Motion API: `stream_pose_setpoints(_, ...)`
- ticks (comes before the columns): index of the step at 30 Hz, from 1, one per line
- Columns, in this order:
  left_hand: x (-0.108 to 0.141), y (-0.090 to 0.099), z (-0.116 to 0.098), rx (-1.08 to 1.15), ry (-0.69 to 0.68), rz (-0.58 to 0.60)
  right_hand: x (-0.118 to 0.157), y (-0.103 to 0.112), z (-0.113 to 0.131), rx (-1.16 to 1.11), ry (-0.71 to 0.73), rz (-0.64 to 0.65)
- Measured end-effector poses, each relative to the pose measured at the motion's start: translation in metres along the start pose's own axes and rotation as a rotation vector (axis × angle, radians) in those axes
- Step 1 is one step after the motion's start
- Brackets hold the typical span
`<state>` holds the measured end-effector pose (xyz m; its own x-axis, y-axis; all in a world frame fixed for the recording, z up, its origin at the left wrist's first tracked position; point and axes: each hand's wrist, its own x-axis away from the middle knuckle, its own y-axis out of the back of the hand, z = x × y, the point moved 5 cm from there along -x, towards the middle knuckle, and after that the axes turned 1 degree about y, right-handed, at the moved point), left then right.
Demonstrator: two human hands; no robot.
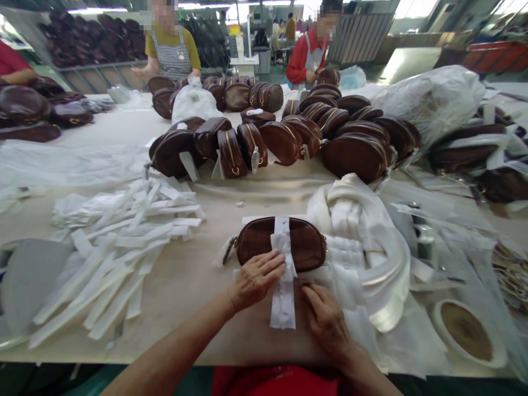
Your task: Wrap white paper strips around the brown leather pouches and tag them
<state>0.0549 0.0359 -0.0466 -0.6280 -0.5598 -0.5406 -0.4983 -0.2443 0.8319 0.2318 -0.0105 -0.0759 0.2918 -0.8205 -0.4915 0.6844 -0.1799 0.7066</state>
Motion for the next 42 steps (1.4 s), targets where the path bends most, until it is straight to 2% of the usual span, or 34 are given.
stream_pose_setpoints(3, -0.001, 0.0, 0.0, 0.002, 0.002, 0.003, 0.004, -0.006, -0.007, 0.003, -0.174, 0.093)
stream_pose_setpoints(6, -0.004, 0.002, -0.001, 0.001, -0.003, 0.0, -0.004, -0.011, -0.01, -0.03, -0.376, 0.237)
stream_pose_setpoints(9, -0.006, 0.004, -0.001, -0.004, -0.004, -0.004, -0.014, -0.014, -0.008, -0.015, -0.463, 0.334)
stream_pose_setpoints(12, -0.006, 0.004, -0.001, -0.007, 0.003, 0.001, -0.019, -0.019, -0.002, 0.019, -0.442, 0.366)
stream_pose_setpoints(19, -0.005, 0.002, -0.001, 0.028, 0.015, 0.012, -0.019, -0.024, 0.009, 0.096, -0.313, 0.324)
stream_pose_setpoints(25, -0.007, 0.003, -0.001, 0.032, 0.022, 0.028, -0.018, -0.007, -0.002, 0.065, -0.441, 0.425)
stream_pose_setpoints(29, -0.008, 0.004, -0.001, 0.036, 0.022, 0.021, -0.023, -0.008, -0.005, -0.027, -0.532, 0.546)
stream_pose_setpoints(35, -0.008, 0.003, -0.001, 0.04, 0.025, 0.024, -0.032, -0.013, 0.001, -0.05, -0.44, 0.618)
stream_pose_setpoints(39, -0.008, 0.003, -0.001, 0.044, 0.028, 0.024, -0.03, -0.003, -0.004, 0.145, -0.431, 0.611)
stream_pose_setpoints(42, -0.01, 0.004, -0.001, 0.046, 0.028, 0.02, -0.025, 0.001, -0.005, 0.273, -0.366, 0.518)
